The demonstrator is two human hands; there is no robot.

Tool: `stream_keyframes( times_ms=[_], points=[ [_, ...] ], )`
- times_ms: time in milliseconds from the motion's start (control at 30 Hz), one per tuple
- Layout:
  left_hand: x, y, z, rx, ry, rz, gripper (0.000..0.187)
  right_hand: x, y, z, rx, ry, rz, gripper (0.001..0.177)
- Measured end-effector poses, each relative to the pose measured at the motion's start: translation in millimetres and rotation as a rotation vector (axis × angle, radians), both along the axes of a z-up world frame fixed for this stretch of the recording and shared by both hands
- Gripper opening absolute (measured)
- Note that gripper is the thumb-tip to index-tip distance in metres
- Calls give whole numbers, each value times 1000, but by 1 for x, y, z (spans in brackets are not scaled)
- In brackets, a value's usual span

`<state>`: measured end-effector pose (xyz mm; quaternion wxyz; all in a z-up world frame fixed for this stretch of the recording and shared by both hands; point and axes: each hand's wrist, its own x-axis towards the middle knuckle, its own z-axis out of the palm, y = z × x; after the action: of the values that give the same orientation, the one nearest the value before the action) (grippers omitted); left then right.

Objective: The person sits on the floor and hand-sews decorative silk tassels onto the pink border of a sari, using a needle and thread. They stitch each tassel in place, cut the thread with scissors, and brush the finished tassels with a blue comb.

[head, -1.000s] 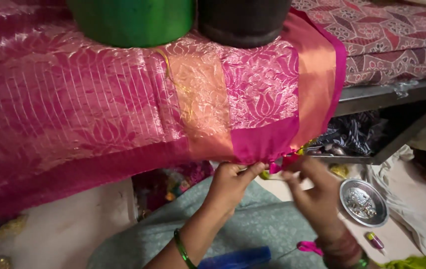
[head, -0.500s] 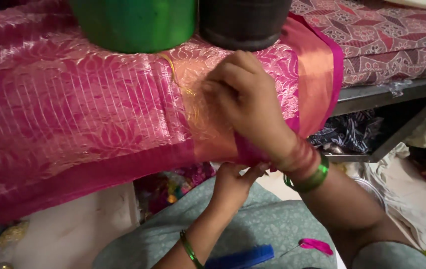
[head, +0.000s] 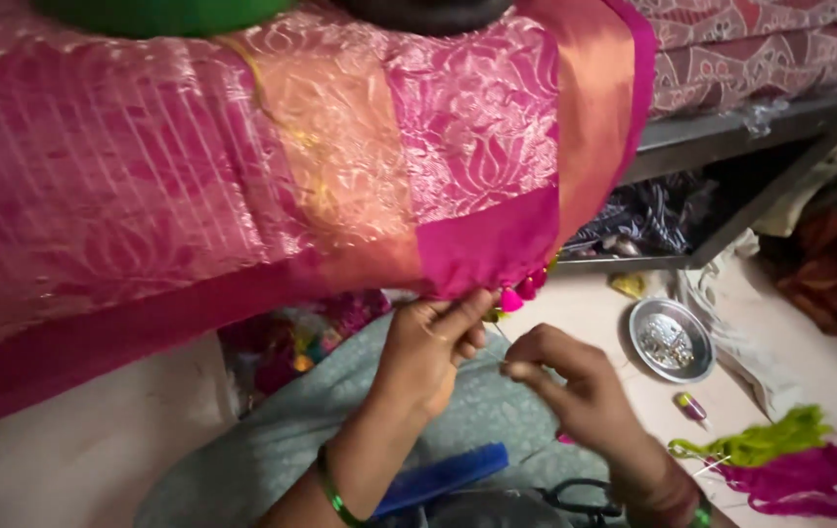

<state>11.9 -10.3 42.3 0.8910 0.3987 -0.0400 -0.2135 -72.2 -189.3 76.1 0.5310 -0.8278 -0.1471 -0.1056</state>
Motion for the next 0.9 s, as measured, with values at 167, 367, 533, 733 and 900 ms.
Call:
stream_keyframes(
  times_ms=[167, 367, 533, 733, 900],
  points=[
    [2, 10, 8, -78, 115, 2, 14, -9, -78, 2, 1050, -26, 352, 8],
    [1, 12, 15, -67, 137, 23, 13, -13, -106, 21, 1305, -243, 394, 7],
    [-12, 3, 28, 55, 20, -12, 14, -10, -54, 31, 622, -233, 185, 18],
    [-14, 3, 9, -46, -77, -54, 10, 4, 27, 85, -192, -117, 252, 47],
    [-11, 8, 9, -36, -10, -65, 16, -4, 20, 78, -235, -129, 202, 51]
  ],
)
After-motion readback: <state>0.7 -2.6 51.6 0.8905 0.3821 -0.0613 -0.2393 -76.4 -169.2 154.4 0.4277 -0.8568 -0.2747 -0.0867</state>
